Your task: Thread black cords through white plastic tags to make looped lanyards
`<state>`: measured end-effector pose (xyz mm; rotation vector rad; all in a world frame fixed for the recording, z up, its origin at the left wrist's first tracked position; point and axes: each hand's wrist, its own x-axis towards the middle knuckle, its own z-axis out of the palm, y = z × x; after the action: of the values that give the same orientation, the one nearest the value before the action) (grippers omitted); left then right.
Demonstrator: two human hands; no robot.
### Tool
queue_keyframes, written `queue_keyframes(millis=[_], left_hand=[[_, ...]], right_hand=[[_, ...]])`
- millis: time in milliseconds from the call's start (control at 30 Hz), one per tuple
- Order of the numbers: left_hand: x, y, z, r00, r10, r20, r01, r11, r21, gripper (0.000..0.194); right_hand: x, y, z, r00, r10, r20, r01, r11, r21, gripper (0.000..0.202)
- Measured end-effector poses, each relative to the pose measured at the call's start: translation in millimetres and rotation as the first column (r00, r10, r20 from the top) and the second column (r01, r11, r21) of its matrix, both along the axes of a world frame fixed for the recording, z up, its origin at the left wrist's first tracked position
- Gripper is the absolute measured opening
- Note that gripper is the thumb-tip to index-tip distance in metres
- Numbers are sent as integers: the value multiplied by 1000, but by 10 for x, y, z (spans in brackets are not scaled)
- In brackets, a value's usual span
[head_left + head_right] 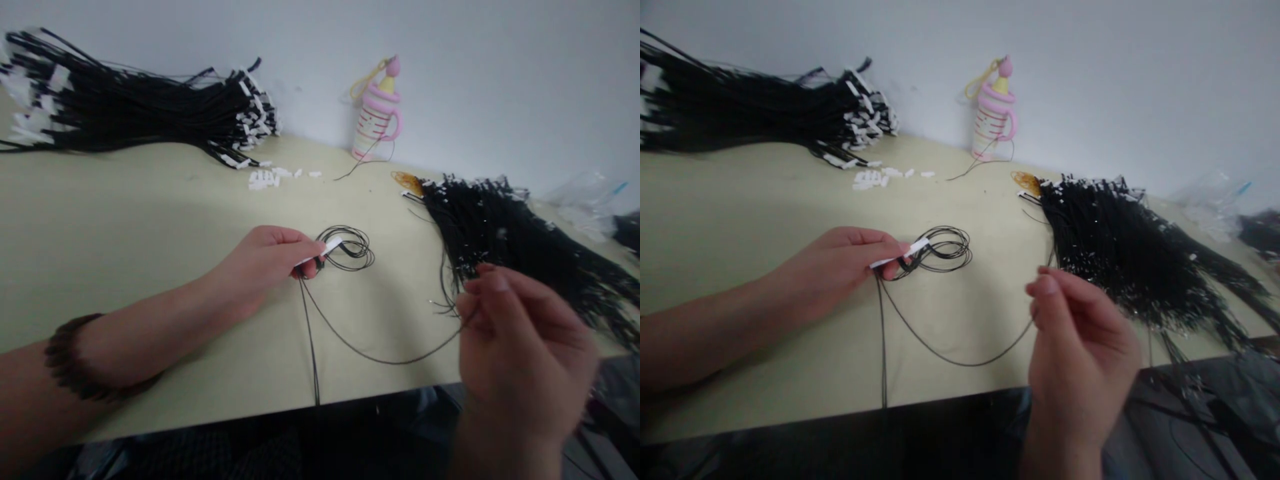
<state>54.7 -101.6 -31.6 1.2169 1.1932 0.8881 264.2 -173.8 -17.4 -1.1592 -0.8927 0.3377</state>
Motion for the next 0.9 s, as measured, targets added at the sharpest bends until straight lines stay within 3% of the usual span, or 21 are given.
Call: queue_keyframes(millis=[67, 167, 233, 400, 900], left_hand=[[10, -15, 14, 1000, -7, 9, 7, 1000, -17, 29], [22, -35, 34, 999, -28, 37, 29, 999, -36, 28], [27, -44, 40, 998, -37, 59, 40, 998, -46, 27], [38, -49, 34, 998, -36, 47, 37, 999, -19, 30], [34, -79, 19, 996, -47, -76, 52, 997, 59, 35]], right_hand=[[-215, 41, -89, 979, 57, 195, -44, 996, -72, 8], [-388, 67, -193, 855, 179, 487, -109, 980, -169, 6], [-438, 73, -232, 785, 237, 572, -148, 969, -198, 7], [-519, 81, -278, 759, 302, 577, -193, 951, -243, 9], [-520, 100, -321, 787, 370, 494, -238, 920, -310, 9]])
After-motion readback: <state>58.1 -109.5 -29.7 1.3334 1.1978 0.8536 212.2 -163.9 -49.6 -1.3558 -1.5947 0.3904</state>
